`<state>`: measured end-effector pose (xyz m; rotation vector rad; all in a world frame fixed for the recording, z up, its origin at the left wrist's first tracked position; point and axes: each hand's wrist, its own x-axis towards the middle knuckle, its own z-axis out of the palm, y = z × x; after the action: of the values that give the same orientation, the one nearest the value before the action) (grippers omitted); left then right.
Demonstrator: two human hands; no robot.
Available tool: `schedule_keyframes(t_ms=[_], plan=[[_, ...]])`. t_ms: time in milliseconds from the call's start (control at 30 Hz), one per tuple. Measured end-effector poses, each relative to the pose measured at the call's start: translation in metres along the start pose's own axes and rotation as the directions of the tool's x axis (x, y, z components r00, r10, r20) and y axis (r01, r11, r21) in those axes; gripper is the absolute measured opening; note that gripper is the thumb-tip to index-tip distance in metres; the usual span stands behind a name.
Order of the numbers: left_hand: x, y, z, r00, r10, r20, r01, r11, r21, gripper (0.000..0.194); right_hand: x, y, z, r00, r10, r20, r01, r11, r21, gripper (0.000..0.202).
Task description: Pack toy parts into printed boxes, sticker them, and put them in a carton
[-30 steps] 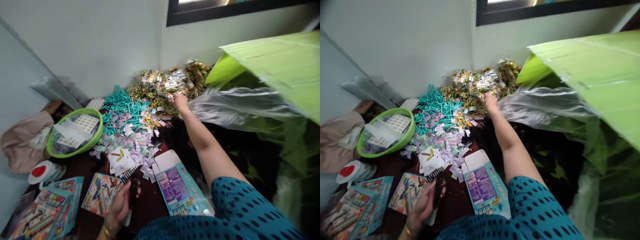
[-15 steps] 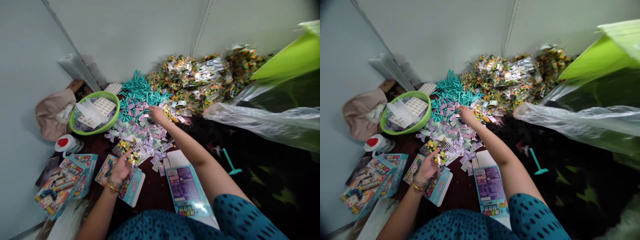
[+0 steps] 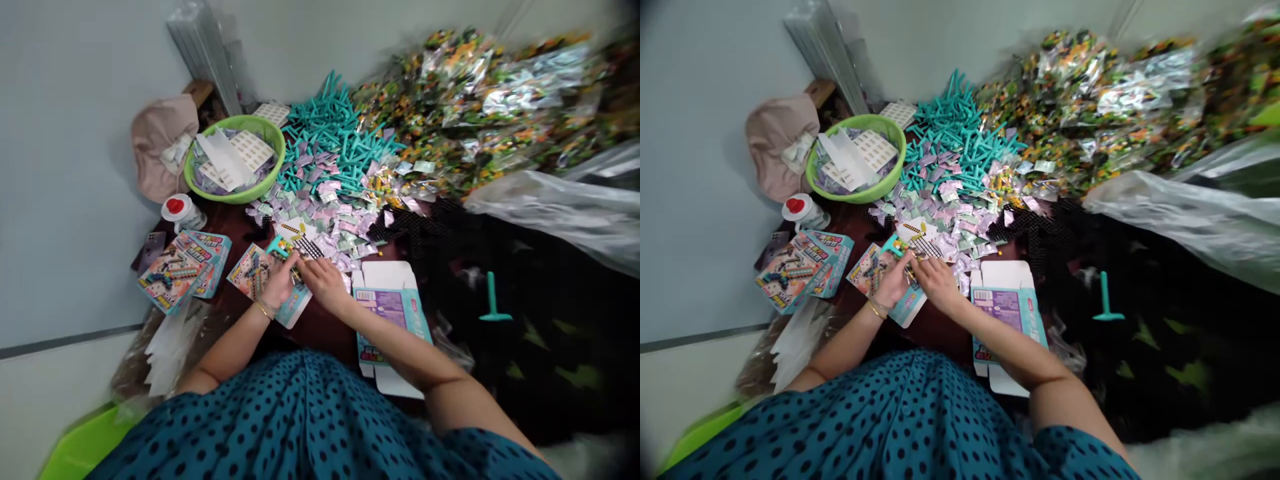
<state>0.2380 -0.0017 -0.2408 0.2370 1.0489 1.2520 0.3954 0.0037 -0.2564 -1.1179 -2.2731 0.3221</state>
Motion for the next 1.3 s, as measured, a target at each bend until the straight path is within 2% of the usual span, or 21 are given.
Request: schedule_keyframes(t_ms=[33, 100, 167, 233, 300, 367, 433, 467, 533, 600, 633, 667, 733, 767, 800, 833, 933, 1000, 1100, 1200, 1300], plan=[[-0.004, -0.005, 0.003, 0.998, 0.061, -0.025, -0.06, 0.998, 0.007, 0.032, -0.011, -0.014, 0.007, 0.999, 0.01, -0.031, -0.008, 0.998, 0.056, 0.035], [-0.015, -0.014, 0.006, 0.99, 0.134, -0.048, -0.133, 0.991, 0.028, 0.038, -0.024, -0.028, 0.013, 0.974, 0.173, -0.146, -0.139, 0.967, 0.213, 0.04], [-0.027, -0.02, 0.005, 0.979, 0.201, -0.041, -0.198, 0.978, 0.068, 0.042, -0.029, -0.032, 0.014, 0.893, 0.405, -0.195, -0.277, 0.837, 0.471, 0.056], [-0.039, -0.022, 0.002, 0.957, 0.289, -0.031, -0.284, 0.952, 0.116, 0.046, -0.03, -0.039, 0.014, 0.813, 0.57, -0.118, -0.322, 0.609, 0.724, 0.071], [-0.047, -0.021, -0.002, 0.94, 0.341, -0.025, -0.334, 0.932, 0.14, 0.049, -0.032, -0.053, 0.015, 0.769, 0.64, -0.003, -0.299, 0.364, 0.882, 0.077], [-0.053, -0.019, -0.008, 0.949, 0.315, 0.008, -0.314, 0.94, 0.132, 0.053, -0.034, -0.073, 0.017, 0.743, 0.664, 0.088, -0.255, 0.159, 0.954, 0.077], [-0.056, -0.017, -0.014, 0.958, 0.281, 0.058, -0.286, 0.949, 0.132, 0.057, -0.036, -0.092, 0.02, 0.738, 0.657, 0.158, -0.232, 0.026, 0.972, 0.072], [-0.057, -0.018, -0.018, 0.958, 0.275, 0.079, -0.284, 0.948, 0.145, 0.059, -0.036, -0.1, 0.021, 0.74, 0.648, 0.181, -0.231, -0.007, 0.973, 0.068], [-0.06, -0.019, -0.028, 0.945, 0.303, 0.126, -0.325, 0.917, 0.23, 0.062, -0.038, -0.106, 0.021, 0.745, 0.637, 0.197, -0.242, -0.018, 0.97, 0.061], [-0.066, -0.022, -0.044, 0.9, 0.333, 0.283, -0.428, 0.802, 0.417, 0.069, -0.044, -0.098, 0.016, 0.724, 0.665, 0.182, -0.251, 0.008, 0.968, 0.057], [-0.07, -0.023, -0.053, 0.854, 0.333, 0.401, -0.513, 0.673, 0.533, 0.074, -0.05, -0.089, 0.012, 0.697, 0.698, 0.168, -0.255, 0.022, 0.967, 0.057], [-0.073, -0.024, -0.063, 0.796, 0.314, 0.517, -0.602, 0.485, 0.634, 0.079, -0.057, -0.078, 0.006, 0.658, 0.738, 0.149, -0.259, 0.036, 0.965, 0.057], [-0.079, -0.024, -0.081, 0.701, 0.235, 0.673, -0.697, 0.023, 0.717, 0.084, -0.078, -0.053, -0.006, 0.566, 0.818, 0.102, -0.266, 0.064, 0.962, 0.054], [-0.08, -0.023, -0.088, 0.684, 0.206, 0.7, -0.676, -0.182, 0.714, 0.083, -0.09, -0.041, -0.011, 0.527, 0.846, 0.082, -0.273, 0.077, 0.959, 0.05], [-0.08, -0.022, -0.094, 0.686, 0.193, 0.702, -0.626, -0.336, 0.704, 0.076, -0.102, -0.032, -0.016, 0.5, 0.864, 0.069, -0.285, 0.088, 0.955, 0.046], [-0.079, -0.02, -0.098, 0.698, 0.185, 0.692, -0.573, -0.435, 0.695, 0.067, -0.114, -0.025, -0.019, 0.483, 0.873, 0.063, -0.299, 0.098, 0.949, 0.043], [-0.072, -0.013, -0.1, 0.711, 0.187, 0.678, -0.484, -0.569, 0.664, 0.052, -0.136, -0.026, -0.019, 0.494, 0.865, 0.084, -0.343, 0.106, 0.933, 0.041], [-0.068, -0.008, -0.1, 0.702, 0.183, 0.688, -0.452, -0.633, 0.629, 0.061, -0.141, -0.035, -0.013, 0.533, 0.839, 0.107, -0.345, 0.1, 0.933, 0.046], [-0.064, -0.003, -0.103, 0.732, 0.13, 0.669, -0.403, -0.709, 0.579, 0.08, -0.14, -0.044, -0.005, 0.566, 0.817, 0.11, -0.333, 0.104, 0.937, 0.053], [-0.062, 0.003, -0.109, 0.744, 0.093, 0.662, -0.423, -0.701, 0.574, 0.072, -0.14, -0.046, 0.0, 0.543, 0.835, 0.093, -0.354, 0.127, 0.927, 0.056], [-0.064, 0.01, -0.105, 0.675, 0.196, 0.711, -0.499, -0.59, 0.635, 0.051, -0.133, -0.056, 0.002, 0.544, 0.824, 0.157, -0.359, 0.059, 0.931, 0.056]])
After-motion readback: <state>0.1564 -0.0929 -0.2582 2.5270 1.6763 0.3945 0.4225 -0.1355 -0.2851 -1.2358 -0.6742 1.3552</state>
